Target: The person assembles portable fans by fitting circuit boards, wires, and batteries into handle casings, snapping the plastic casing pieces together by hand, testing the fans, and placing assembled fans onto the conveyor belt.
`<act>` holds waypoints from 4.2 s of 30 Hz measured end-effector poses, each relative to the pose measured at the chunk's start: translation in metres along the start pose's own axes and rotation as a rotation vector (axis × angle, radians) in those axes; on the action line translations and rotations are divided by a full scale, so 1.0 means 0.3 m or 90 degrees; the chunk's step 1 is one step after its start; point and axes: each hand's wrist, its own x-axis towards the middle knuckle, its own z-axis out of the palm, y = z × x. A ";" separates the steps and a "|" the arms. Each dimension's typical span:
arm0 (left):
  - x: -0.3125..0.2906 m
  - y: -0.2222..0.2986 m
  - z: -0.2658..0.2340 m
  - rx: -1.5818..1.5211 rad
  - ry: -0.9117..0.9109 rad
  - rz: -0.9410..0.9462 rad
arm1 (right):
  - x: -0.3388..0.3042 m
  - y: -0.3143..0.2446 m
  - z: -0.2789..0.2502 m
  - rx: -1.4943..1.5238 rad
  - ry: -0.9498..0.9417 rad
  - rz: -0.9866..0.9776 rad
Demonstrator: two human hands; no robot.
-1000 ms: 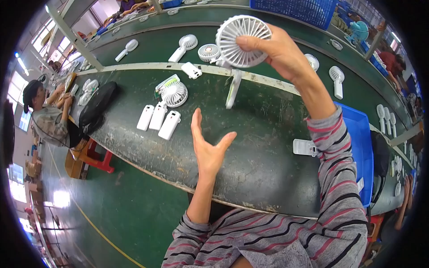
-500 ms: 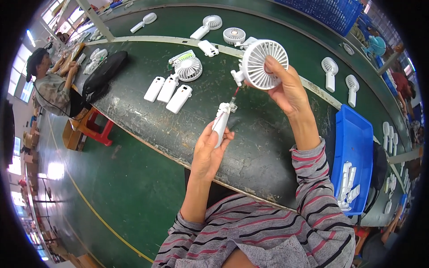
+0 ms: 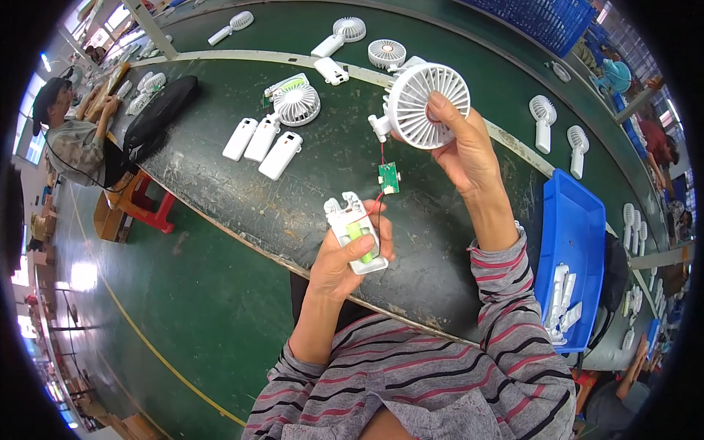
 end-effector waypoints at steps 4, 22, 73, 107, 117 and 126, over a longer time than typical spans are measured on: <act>0.009 -0.018 -0.003 0.213 0.073 0.007 | -0.031 -0.030 -0.035 -0.083 -0.015 -0.050; -0.014 0.042 0.008 0.123 0.142 -0.025 | -0.102 0.042 0.105 -0.169 -0.128 0.053; 0.017 -0.001 -0.115 -0.001 0.235 -0.013 | -0.134 0.105 0.033 -0.613 -0.375 -0.098; 0.037 -0.124 -0.080 -0.013 0.276 -0.110 | -0.328 0.170 -0.078 -0.834 -0.230 -0.245; 0.043 -0.128 -0.074 0.035 0.260 -0.152 | -0.322 0.201 -0.144 -0.511 -0.027 0.127; 0.047 -0.130 -0.103 0.028 0.248 -0.174 | -0.310 0.208 -0.153 -0.560 -0.077 0.016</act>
